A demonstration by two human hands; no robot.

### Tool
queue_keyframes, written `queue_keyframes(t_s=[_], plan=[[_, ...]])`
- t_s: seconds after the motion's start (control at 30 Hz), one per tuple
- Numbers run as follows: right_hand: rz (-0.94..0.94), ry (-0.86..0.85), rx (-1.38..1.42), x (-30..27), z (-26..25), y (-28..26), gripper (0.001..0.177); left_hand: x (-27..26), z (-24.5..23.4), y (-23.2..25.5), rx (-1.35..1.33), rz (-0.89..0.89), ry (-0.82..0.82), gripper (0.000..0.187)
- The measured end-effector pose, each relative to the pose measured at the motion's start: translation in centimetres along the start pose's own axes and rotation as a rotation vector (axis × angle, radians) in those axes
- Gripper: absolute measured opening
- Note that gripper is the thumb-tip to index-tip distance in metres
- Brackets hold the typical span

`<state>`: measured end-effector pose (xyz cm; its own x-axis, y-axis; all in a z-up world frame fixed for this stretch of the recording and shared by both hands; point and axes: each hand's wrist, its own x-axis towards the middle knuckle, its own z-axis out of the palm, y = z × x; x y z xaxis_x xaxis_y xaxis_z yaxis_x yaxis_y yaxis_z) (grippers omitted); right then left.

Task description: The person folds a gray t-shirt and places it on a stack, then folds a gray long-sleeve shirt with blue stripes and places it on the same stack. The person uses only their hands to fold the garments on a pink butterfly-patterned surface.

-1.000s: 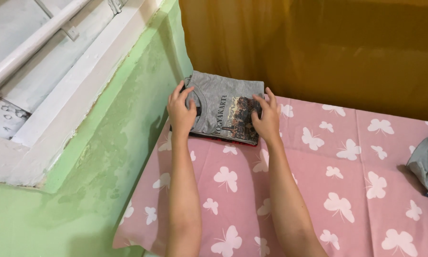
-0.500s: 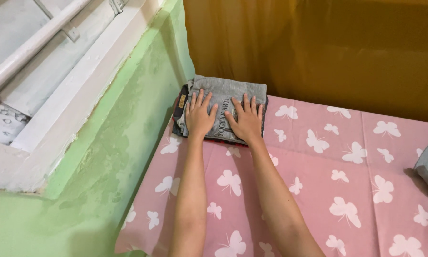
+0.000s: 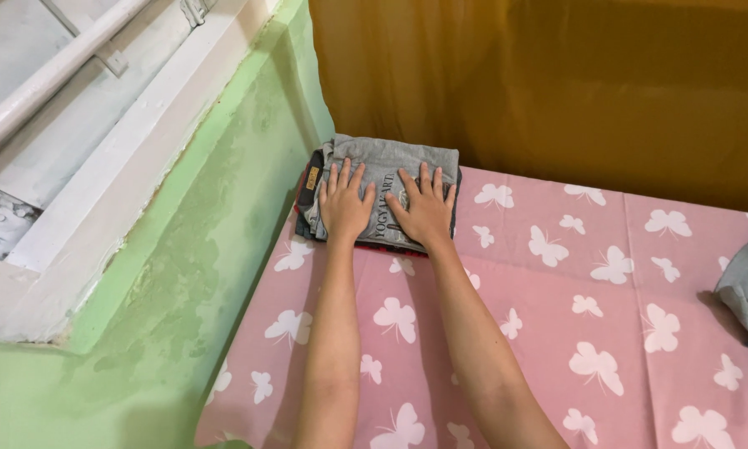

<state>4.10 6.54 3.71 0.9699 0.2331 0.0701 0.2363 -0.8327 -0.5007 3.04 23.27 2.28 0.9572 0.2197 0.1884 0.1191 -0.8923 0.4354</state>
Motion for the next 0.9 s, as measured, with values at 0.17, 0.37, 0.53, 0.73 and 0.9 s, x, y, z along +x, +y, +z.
queue_keyframes(t_s=[0.17, 0.37, 0.53, 0.73, 0.9], plan=[[-0.038, 0.002, 0.018, -1.4, -1.2, 0.9, 0.066, -1.2, 1.7, -0.3, -0.057, 0.041, 0.186, 0.043], [-0.088, 0.188, 0.14, -3.3, -1.0, 4.8, 0.047, -4.7, 2.7, 2.1, -0.188, 0.054, 0.42, 0.034], [-0.247, 0.521, 0.227, -5.3, -2.3, 9.8, 0.026, -7.4, 4.8, 7.2, -0.36, 0.132, 0.48, 0.03], [-0.173, 0.593, 0.194, -9.4, -7.3, 17.1, 0.023, -10.9, 8.5, 16.1, -0.567, 0.281, 0.399, 0.024], [-0.124, 0.664, 0.128, -13.8, -12.5, 23.9, 0.019, -13.8, 11.3, 24.0, -0.727, 0.424, 0.252, 0.022]])
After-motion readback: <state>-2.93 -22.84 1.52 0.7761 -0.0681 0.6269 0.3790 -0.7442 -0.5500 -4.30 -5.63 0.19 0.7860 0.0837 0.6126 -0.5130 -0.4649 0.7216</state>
